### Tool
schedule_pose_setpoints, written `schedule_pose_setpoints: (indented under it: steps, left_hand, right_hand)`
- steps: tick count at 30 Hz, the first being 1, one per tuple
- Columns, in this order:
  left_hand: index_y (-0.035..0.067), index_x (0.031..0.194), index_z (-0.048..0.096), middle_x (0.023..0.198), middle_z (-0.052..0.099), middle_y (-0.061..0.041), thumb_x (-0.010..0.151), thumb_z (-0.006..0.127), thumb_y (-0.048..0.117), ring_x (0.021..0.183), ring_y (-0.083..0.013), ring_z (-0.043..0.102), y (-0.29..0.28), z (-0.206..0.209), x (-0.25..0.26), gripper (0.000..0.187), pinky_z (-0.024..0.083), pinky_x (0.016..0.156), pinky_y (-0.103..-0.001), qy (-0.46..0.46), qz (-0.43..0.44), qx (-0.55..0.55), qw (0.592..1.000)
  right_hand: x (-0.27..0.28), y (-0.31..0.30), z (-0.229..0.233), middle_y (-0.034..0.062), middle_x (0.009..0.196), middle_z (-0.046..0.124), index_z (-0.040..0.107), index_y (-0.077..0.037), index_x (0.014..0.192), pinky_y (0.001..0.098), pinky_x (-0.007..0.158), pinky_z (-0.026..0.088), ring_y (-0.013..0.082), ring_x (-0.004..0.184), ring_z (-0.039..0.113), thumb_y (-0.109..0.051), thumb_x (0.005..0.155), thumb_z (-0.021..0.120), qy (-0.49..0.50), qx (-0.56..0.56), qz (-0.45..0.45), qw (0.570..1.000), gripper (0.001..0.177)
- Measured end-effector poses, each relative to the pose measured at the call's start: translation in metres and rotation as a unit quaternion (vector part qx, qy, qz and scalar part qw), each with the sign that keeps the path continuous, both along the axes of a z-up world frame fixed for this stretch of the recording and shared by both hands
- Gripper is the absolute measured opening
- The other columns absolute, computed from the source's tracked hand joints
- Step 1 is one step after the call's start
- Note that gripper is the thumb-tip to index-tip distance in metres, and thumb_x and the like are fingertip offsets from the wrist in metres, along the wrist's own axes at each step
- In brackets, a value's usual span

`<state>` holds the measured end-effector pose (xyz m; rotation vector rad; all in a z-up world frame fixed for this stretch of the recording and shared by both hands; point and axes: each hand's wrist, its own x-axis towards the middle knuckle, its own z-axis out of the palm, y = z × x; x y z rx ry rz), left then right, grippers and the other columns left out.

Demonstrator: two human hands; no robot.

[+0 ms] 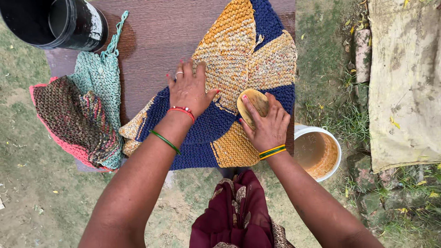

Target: The person cleans a woven rug by scrubbing its surface with a brush, pouring water over it from a container, and scrubbing the rug again with the brush.

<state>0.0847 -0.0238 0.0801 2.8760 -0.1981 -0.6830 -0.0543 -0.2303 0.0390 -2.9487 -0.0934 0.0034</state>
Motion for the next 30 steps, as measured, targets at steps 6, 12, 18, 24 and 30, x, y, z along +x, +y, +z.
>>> schedule_pose_setpoints:
  steps: [6, 12, 18, 24, 30]
  left_hand:
    - [0.018, 0.157, 0.022, 0.161, 0.026, -0.024, 0.077, 0.086, 0.044, 0.147, -0.0432, 0.026, -0.027, -0.034, 0.04, 0.106, 0.028, 0.112, -0.065, -0.082, -0.044, -0.033, 0.995]
    - [0.013, 0.158, 0.025, 0.148, 0.045, -0.02, 0.076, 0.088, 0.043, 0.132, -0.0395, 0.052, -0.065, -0.071, 0.093, 0.107, 0.044, 0.107, -0.053, -0.069, 0.15, -0.088, 0.982]
    - [0.018, 0.119, 0.072, 0.118, 0.068, -0.015, 0.078, 0.084, 0.03, 0.114, -0.0352, 0.063, -0.069, -0.06, 0.102, 0.045, 0.05, 0.094, -0.048, -0.104, 0.136, -0.176, 0.969]
    - [0.013, 0.116, 0.075, 0.11, 0.069, -0.02, 0.082, 0.085, 0.025, 0.105, -0.0386, 0.065, -0.047, 0.013, 0.086, 0.037, 0.052, 0.092, -0.049, -0.206, 0.036, -0.275, 0.938]
    - [0.008, 0.115, 0.075, 0.101, 0.074, -0.02, 0.086, 0.085, 0.022, 0.098, -0.0407, 0.068, -0.03, 0.113, 0.067, 0.033, 0.053, 0.085, -0.05, -0.298, -0.082, -0.367, 0.877]
  right_hand:
    - [0.001, -0.001, -0.001, 0.0215, 0.153, 0.039, 0.048, -0.043, 0.156, 0.0538, 0.104, 0.034, 0.0407, 0.13, 0.043, -0.054, 0.091, 0.071, -0.009, -0.006, 0.005, 1.0, 0.069]
    - [0.0, -0.003, -0.002, 0.0206, 0.153, 0.04, 0.048, -0.042, 0.155, 0.0534, 0.106, 0.034, 0.0401, 0.133, 0.043, -0.052, 0.091, 0.073, -0.03, 0.012, 0.015, 0.999, 0.069]
    - [-0.002, -0.01, 0.004, 0.0198, 0.153, 0.039, 0.051, -0.039, 0.153, 0.0542, 0.109, 0.034, 0.0406, 0.135, 0.043, -0.049, 0.09, 0.077, -0.034, 0.074, 0.037, 0.996, 0.069]
    - [-0.015, -0.021, 0.044, 0.0233, 0.149, 0.046, 0.055, -0.029, 0.15, 0.0501, 0.102, 0.042, 0.0403, 0.125, 0.052, -0.044, 0.086, 0.079, -0.013, 0.233, 0.067, 0.97, 0.07]
    - [-0.011, 0.005, 0.098, 0.0234, 0.146, 0.048, 0.057, -0.029, 0.148, 0.0499, 0.103, 0.042, 0.0399, 0.122, 0.055, -0.044, 0.083, 0.08, 0.006, 0.295, 0.157, 0.942, 0.07]
